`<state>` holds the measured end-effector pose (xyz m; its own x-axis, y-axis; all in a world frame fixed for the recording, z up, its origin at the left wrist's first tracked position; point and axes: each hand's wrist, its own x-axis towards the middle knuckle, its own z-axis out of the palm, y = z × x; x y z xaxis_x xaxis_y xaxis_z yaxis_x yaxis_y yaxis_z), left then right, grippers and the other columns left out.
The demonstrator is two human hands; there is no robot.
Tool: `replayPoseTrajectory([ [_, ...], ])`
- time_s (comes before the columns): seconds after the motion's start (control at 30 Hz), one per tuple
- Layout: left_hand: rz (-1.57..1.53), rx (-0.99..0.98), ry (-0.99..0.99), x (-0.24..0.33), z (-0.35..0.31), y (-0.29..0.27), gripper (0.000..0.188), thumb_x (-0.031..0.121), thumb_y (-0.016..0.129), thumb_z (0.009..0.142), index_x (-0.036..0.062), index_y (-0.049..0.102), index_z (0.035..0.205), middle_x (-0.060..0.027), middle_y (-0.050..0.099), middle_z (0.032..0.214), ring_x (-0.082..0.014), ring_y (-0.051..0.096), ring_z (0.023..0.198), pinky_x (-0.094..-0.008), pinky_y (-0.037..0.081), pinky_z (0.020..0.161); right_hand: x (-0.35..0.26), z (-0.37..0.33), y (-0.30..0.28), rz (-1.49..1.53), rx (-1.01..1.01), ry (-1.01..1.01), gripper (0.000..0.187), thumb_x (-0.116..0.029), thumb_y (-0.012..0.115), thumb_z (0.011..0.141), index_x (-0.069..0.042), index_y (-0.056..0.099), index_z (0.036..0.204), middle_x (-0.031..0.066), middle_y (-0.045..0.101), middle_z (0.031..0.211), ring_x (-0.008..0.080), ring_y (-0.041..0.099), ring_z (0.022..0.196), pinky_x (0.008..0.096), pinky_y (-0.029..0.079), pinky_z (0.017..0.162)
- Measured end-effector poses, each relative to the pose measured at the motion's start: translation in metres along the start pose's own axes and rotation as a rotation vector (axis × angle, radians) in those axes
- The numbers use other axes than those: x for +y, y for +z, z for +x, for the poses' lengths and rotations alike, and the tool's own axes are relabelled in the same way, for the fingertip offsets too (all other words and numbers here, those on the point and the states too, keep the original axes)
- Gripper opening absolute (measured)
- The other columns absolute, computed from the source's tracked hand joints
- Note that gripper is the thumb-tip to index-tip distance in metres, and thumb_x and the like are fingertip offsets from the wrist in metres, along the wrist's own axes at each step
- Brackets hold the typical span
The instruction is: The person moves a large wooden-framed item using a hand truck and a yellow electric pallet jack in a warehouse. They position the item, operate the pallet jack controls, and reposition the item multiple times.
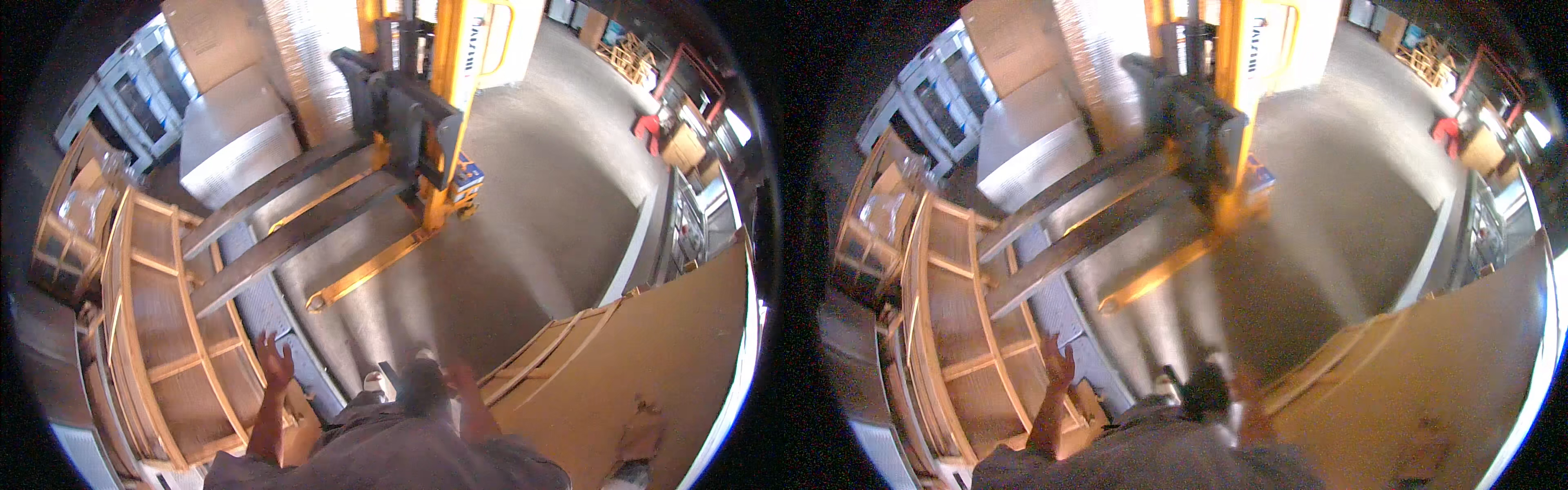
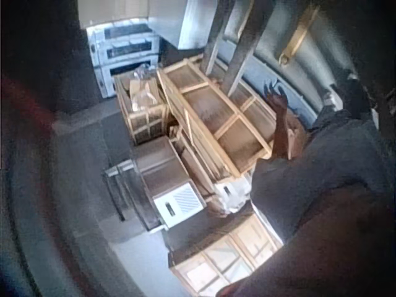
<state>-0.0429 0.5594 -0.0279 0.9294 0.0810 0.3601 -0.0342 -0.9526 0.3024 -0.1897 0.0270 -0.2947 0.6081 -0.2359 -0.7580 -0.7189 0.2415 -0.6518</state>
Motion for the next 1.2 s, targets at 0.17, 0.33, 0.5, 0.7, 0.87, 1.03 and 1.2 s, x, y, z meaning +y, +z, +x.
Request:
replayPoseTrajectory([
  [0.17, -0.283, 0.129, 0.123, 0.176, 0.195, 0.031, 0.037, 0.013, 0.059, 0.091, 0.0001, 0.053, 0.125, -0.0241, 0.047, 0.131, -0.0396, 0.047, 0.123, -0.0474, 0.038, 0.105, -0.035, 0.026, -0.057, -0.165, 0.238, 0.002, 0.031, -0.032, 0.060, 0.087, -0.008, 0.064, 0.108, 0.0117, 0.067, 0.093, 0.0300, 0.067, 0.083, 0.0487, 0.054, 0.071],
  [0.33, -0.501, 0.183, 0.192, 0.377, 0.272, 0.086, 0.031, 0.008, 0.058, 0.090, -0.0005, 0.057, 0.119, -0.0198, 0.058, 0.116, -0.0353, 0.055, 0.106, -0.0419, 0.048, 0.085, -0.089, 0.081, -0.142, -0.781, 0.376, -0.071, 0.026, -0.027, 0.063, 0.085, -0.006, 0.065, 0.101, 0.0117, 0.067, 0.089, 0.0289, 0.066, 0.081, 0.0474, 0.053, 0.071],
  [0.5, -0.658, 0.204, 0.457, 0.568, 0.351, 0.139, 0.027, 0.004, 0.059, 0.086, -0.0021, 0.059, 0.112, -0.0183, 0.063, 0.103, -0.0328, 0.059, 0.092, -0.0404, 0.049, 0.079, -0.231, 0.199, -0.234, -1.173, 0.469, -0.360, 0.022, -0.021, 0.066, 0.082, -0.004, 0.067, 0.095, 0.0118, 0.067, 0.085, 0.0278, 0.066, 0.079, 0.0462, 0.053, 0.071],
  [0.7, -0.799, 0.245, 0.624, 0.732, 0.476, 0.192, 0.025, 0.005, 0.060, 0.086, -0.0027, 0.060, 0.110, -0.0174, 0.065, 0.098, -0.0332, 0.061, 0.087, -0.0417, 0.050, 0.079, -0.523, 0.363, -0.298, -0.056, 0.438, -0.308, 0.023, -0.021, 0.056, 0.091, 0.001, 0.063, 0.094, 0.0119, 0.065, 0.083, 0.0241, 0.065, 0.075, 0.0401, 0.053, 0.064],
  [0.87, -0.910, 0.328, 0.509, 0.846, 0.585, 0.260, 0.039, 0.007, 0.062, 0.084, -0.0041, 0.055, 0.120, -0.0208, 0.061, 0.112, -0.0339, 0.059, 0.100, -0.0415, 0.048, 0.086, -0.753, 0.453, -0.296, 0.034, 0.151, -0.365, 0.028, -0.021, 0.054, 0.093, 0.005, 0.061, 0.099, 0.0138, 0.066, 0.086, 0.0227, 0.066, 0.077, 0.0361, 0.054, 0.060],
  [1.03, -0.813, 0.606, 0.311, 0.922, 0.710, 0.304, 0.069, 0.020, 0.061, 0.089, -0.0059, 0.027, 0.142, -0.0262, 0.034, 0.145, -0.0376, 0.039, 0.128, -0.0476, 0.033, 0.106, -0.934, 0.555, -0.275, -0.375, -0.023, -0.401, 0.032, -0.024, 0.055, 0.093, 0.006, 0.062, 0.103, 0.0133, 0.069, 0.091, 0.0202, 0.067, 0.078, 0.0356, 0.056, 0.062],
  [1.2, -1.057, 0.658, 0.100, 0.961, 0.789, 0.336, 0.088, 0.011, 0.061, 0.089, -0.0039, -0.001, 0.150, -0.0240, 0.026, 0.148, -0.0322, 0.037, 0.132, -0.0469, 0.030, 0.109, -1.090, 0.630, -0.226, -0.344, -0.359, -0.826, 0.034, -0.028, 0.052, 0.096, 0.004, 0.063, 0.104, 0.0135, 0.069, 0.094, 0.0205, 0.067, 0.080, 0.0345, 0.054, 0.065],
])
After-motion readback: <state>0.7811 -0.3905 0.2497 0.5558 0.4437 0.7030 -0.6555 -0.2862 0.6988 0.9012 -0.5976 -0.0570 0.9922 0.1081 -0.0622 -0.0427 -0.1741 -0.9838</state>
